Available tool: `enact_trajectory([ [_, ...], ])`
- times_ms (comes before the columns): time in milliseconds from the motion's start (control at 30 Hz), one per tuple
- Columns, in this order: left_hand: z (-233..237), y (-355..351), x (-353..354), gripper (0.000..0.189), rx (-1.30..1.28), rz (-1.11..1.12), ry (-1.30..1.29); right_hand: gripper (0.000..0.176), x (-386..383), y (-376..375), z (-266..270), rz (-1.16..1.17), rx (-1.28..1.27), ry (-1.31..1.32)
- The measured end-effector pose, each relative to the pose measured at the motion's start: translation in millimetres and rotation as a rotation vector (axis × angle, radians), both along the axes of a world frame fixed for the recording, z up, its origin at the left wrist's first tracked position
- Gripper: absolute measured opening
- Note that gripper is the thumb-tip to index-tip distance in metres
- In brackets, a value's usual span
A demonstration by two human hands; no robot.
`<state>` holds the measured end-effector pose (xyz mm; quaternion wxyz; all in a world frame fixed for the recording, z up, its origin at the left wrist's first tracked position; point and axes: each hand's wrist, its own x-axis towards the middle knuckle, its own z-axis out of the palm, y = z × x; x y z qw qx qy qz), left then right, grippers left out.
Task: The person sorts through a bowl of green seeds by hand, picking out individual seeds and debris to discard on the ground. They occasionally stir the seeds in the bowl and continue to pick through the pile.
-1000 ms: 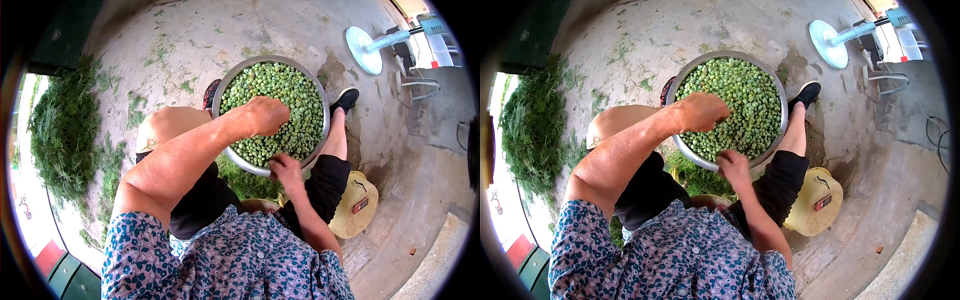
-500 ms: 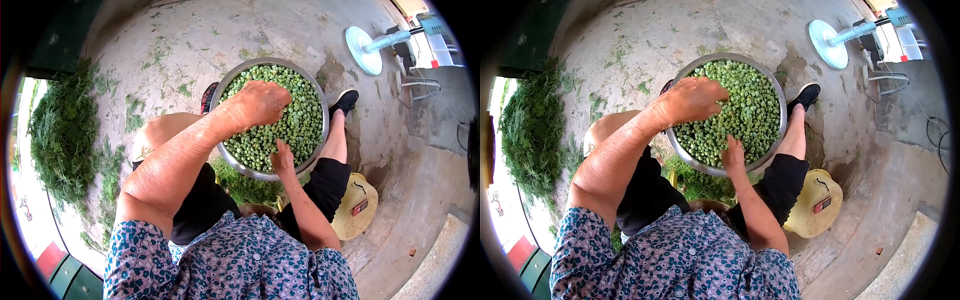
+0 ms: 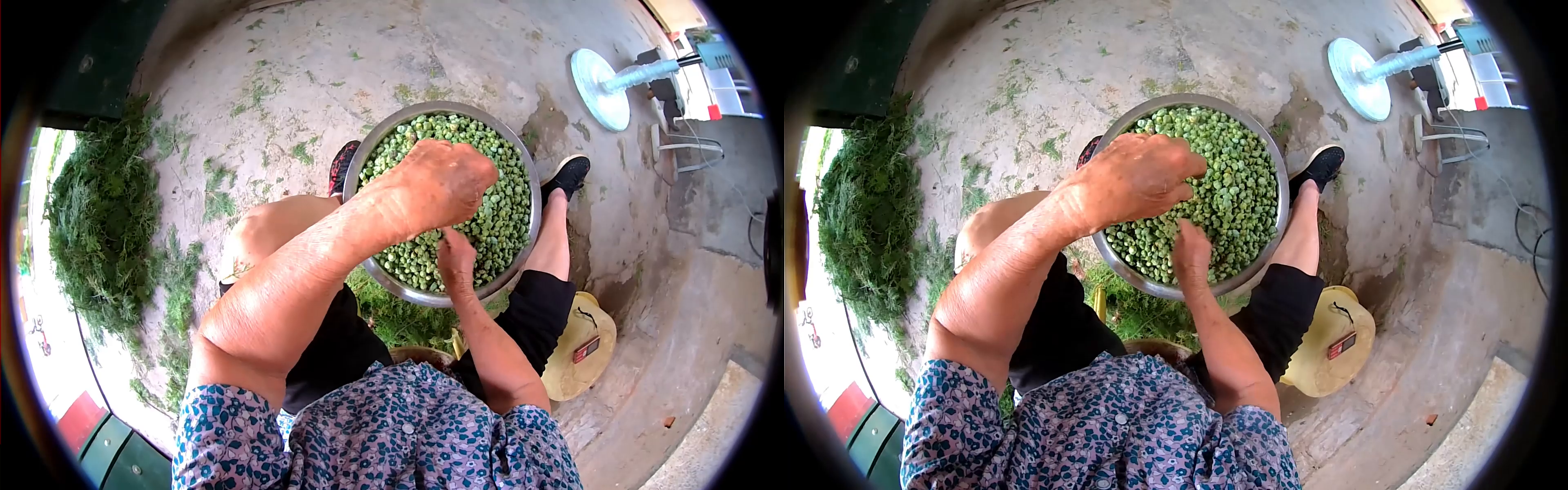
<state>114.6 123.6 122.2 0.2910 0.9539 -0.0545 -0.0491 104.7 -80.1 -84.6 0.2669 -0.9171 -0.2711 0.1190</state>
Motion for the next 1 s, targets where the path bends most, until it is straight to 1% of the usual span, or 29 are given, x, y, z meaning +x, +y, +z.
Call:
enact_trajectory([
  [33, -0.1, 1.4, -0.8, 0.012, 0.008, 0.002, -0.024, 0.026, 6.6, -1.0, -3.5, -0.132, 0.155, -0.025],
  [67, 0.7, 2.3, -1.4, 0.012, 0.010, 0.001, -0.034, 0.020, 14.2, -3.1, -2.8, -0.246, 0.121, 0.036],
  [133, 2.0, 5.1, -2.3, 0.012, 0.016, -0.001, -0.054, 0.022, 27.4, -0.3, 5.6, -0.281, -0.128, -0.122],
  [200, 0.7, 5.5, -1.6, 0.011, 0.003, 0.012, -0.067, 0.026, 37.3, 8.7, 12.2, -0.307, -0.295, -0.094],
  [233, 3.6, 5.8, -1.2, 0.011, 0.000, 0.017, -0.066, 0.027, 39.9, 6.1, 3.7, -0.251, -0.270, -0.148],
  [333, 6.3, 6.3, -0.3, 0.010, -0.012, 0.030, -0.064, 0.024, 45.5, 10.3, -6.1, -0.213, -0.448, -0.110],
  [367, 8.1, 6.6, 0.6, 0.010, -0.016, 0.028, -0.055, 0.023, 47.4, 7.9, -13.6, -0.218, -0.449, -0.135],
  [467, 6.2, 5.8, 2.2, 0.011, -0.008, 0.017, -0.072, 0.022, 50.9, 9.3, -12.1, -0.203, -0.506, -0.127],
  [600, 8.0, 4.5, 4.0, 0.010, 0.033, 0.019, -0.048, 0.018, 52.0, 7.7, -5.0, -0.341, -0.340, -0.090],
  [700, 8.4, 3.3, 3.5, 0.010, 0.053, 0.024, -0.045, 0.018, 50.2, -1.5, -4.2, -0.464, -0.117, 0.075],
  [833, 6.8, 1.9, -0.3, 0.009, 0.079, 0.016, -0.068, 0.020, 47.9, -18.9, -14.6, -0.395, 0.025, 0.121],
  [933, 2.9, 1.2, -1.3, 0.009, 0.087, 0.005, -0.070, 0.020, 48.1, -11.9, -11.7, -0.412, -0.094, 0.078],
  [1000, 0.9, 1.0, -1.4, 0.009, 0.094, 0.010, -0.075, 0.020, 45.7, 0.3, -4.0, -0.464, -0.114, -0.008],
])
